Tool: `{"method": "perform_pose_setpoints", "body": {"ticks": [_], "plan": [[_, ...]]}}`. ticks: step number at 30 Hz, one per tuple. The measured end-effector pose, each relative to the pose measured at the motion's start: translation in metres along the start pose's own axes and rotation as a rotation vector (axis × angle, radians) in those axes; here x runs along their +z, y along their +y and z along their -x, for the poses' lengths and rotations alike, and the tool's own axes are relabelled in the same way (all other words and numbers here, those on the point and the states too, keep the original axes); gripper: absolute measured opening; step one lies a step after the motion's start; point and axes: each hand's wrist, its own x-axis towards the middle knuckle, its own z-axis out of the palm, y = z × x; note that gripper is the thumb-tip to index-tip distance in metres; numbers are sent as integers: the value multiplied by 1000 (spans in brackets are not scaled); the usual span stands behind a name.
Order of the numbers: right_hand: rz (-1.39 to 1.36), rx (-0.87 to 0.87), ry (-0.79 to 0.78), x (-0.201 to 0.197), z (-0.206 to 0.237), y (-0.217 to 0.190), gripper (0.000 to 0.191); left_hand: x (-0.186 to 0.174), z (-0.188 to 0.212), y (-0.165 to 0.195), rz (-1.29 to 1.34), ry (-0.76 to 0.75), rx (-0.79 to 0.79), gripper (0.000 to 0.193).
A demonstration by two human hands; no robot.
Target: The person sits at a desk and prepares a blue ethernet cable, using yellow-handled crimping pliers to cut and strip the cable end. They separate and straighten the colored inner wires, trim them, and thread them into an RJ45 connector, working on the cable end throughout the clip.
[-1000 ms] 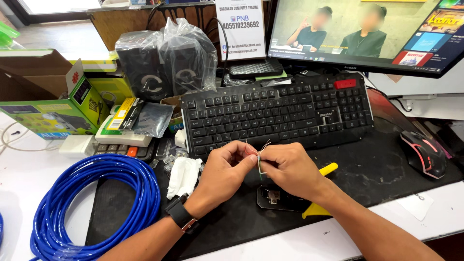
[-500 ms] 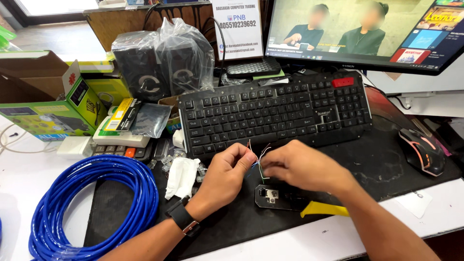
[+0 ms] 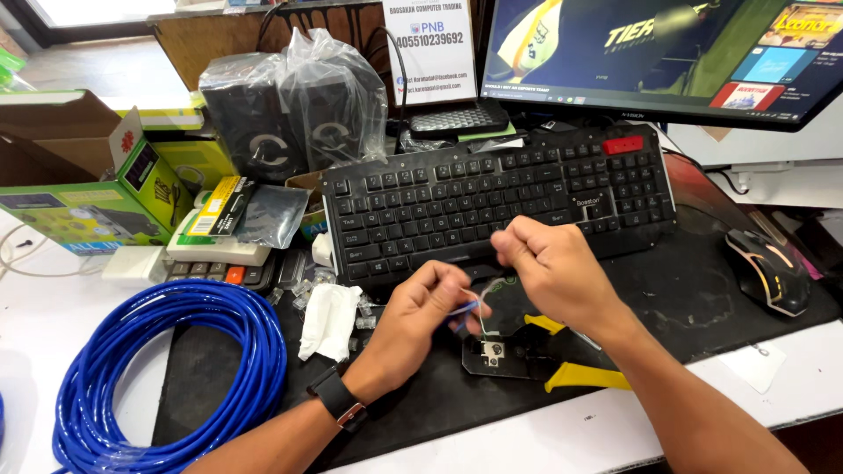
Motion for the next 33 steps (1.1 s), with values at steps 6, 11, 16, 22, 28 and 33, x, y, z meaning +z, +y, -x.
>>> {"method": "perform_pose_setpoints", "body": {"ticks": [6, 11, 16, 22, 28, 33], "plan": [[-603, 120, -177, 16, -6, 13, 9, -1, 1, 10, 60, -92, -97, 71], [-614, 40, -178, 18, -6, 17, 7, -2, 2, 7, 16, -114, -110, 74], [-624, 11, -190, 16, -2, 17, 7, 2, -2, 13, 22, -4, -80, 61], [-538, 68, -91, 14, -5, 12, 17, 15, -9, 71, -784, 229, 219, 27], [-462, 128, -66, 13, -5, 5, 17, -18, -1, 132, -1164, 279, 255, 18], [-406, 139, -39, 13, -4, 3, 18, -33, 4, 136, -1651, 233, -146, 21]]}}
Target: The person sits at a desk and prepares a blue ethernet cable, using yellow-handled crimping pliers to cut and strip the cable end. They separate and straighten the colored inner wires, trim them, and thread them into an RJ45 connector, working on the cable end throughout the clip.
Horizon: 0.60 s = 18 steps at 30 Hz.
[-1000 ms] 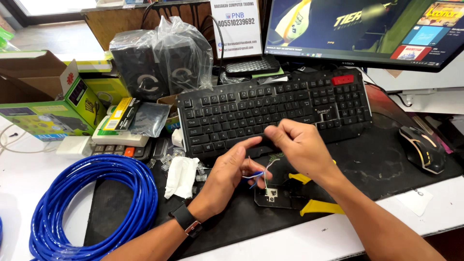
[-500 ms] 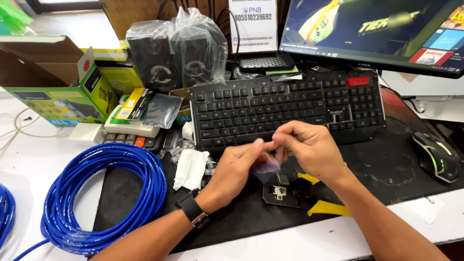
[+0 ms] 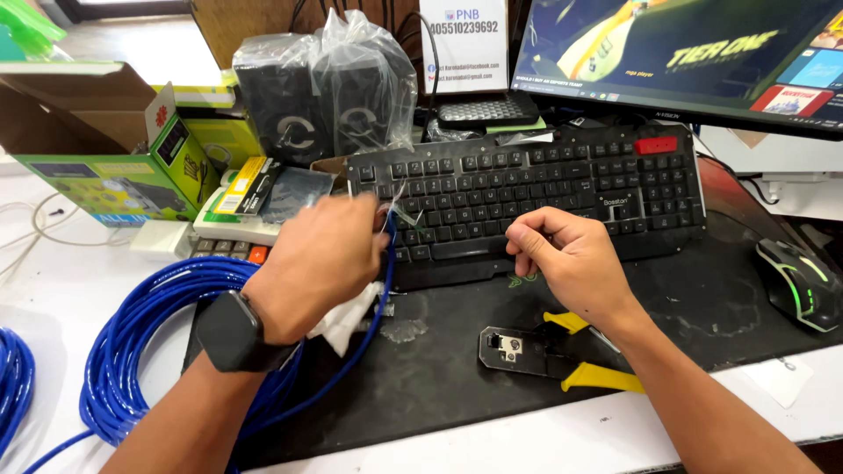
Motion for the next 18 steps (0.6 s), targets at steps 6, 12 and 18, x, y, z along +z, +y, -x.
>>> {"method": "perform_pose_setpoints", "body": {"ticks": [6, 12, 18], "plan": [[2, -6, -3, 0, -2, 3, 18, -1, 3, -13, -181, -212, -87, 60], [64, -21, 39, -1, -2, 6, 17, 4, 6, -22, -261, -101, -160, 88], [50, -47, 13, -1, -2, 10, 17, 18, 11, -11, -342, -197, -28, 9]]}}
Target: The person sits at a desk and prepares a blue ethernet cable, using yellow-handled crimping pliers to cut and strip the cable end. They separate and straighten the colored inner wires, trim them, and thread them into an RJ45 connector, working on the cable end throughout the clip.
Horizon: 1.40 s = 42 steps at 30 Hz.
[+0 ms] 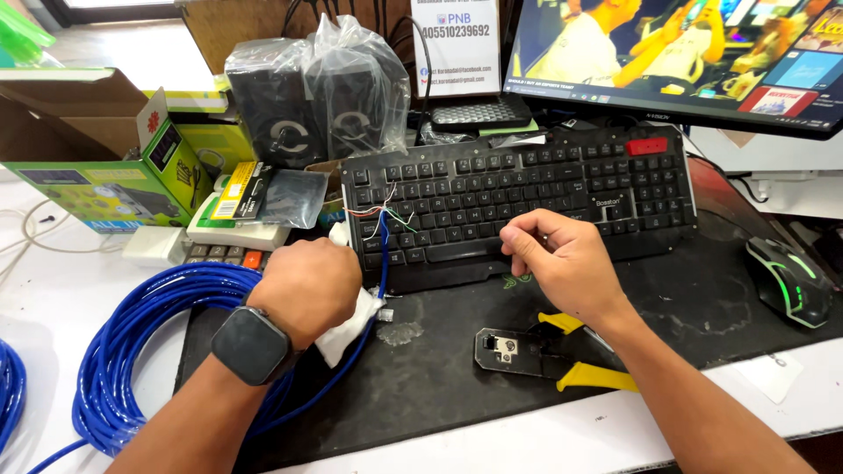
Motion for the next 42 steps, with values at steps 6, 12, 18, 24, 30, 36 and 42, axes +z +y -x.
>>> {"method": "perform_pose_setpoints", "body": {"ticks": [6, 12, 18, 24, 30, 36, 42], "plan": [[-122, -105, -33, 0, 3, 3, 15, -35, 13, 7, -9, -113, 106, 11], [-361, -173, -248, 4, 12, -6, 36, -22, 3, 49, 392, 552, 442, 10], [-453, -11, -233, 11, 12, -4, 40, 25, -11, 74, 374, 673, 553, 16], [-309, -27, -166, 8, 14, 7, 10, 40, -10, 80, 474, 665, 608, 23], [-170, -90, -80, 3, 13, 3, 18, 34, -2, 88, 797, 609, 500, 21], [182, -64, 119, 7, 15, -2, 29, 29, 1, 91, 1068, 423, 560, 39], [-168, -248, -124, 13, 16, -11, 22, 33, -1, 89, 1055, 554, 448, 9]]}}
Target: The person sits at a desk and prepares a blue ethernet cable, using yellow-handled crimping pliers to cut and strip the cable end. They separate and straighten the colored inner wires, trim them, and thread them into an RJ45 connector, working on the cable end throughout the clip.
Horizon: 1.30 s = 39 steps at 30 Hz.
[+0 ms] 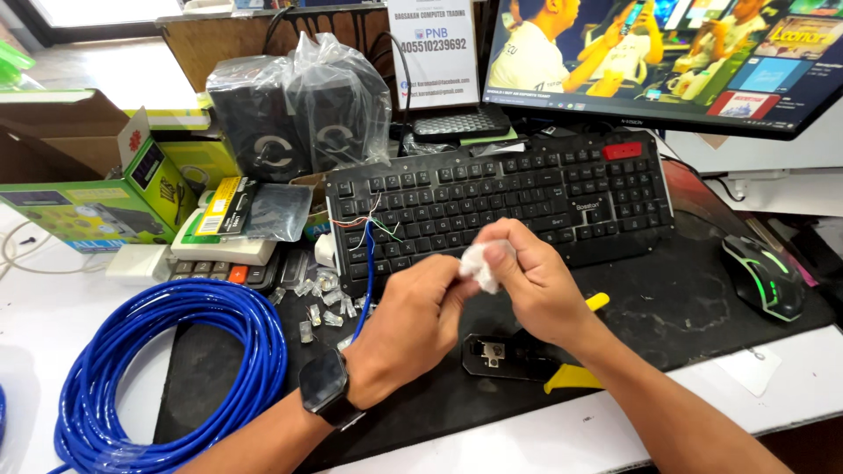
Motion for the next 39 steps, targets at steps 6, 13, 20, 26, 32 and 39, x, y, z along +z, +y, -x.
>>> {"method": "perform_pose_setpoints", "body": {"ticks": [6, 13, 20, 26, 32, 39], "plan": [[-33, 177, -115, -9, -4, 0, 13, -3, -1, -3, -89, 31, 51, 3], [99, 172, -107, -10, -2, 10, 16, -2, 1, -2, -177, -7, 46, 11], [148, 157, -35, -5, 5, 10, 26, 0, -2, 2, -142, -48, -46, 28], [354, 82, 94, -6, -2, 5, 23, -16, -9, 11, -323, -37, -107, 26], [489, -106, 36, -3, -5, 0, 16, -40, -12, 25, -664, -200, -153, 10], [506, -24, 118, -8, -8, -3, 22, -82, -15, 41, -920, -277, -414, 40]]}}
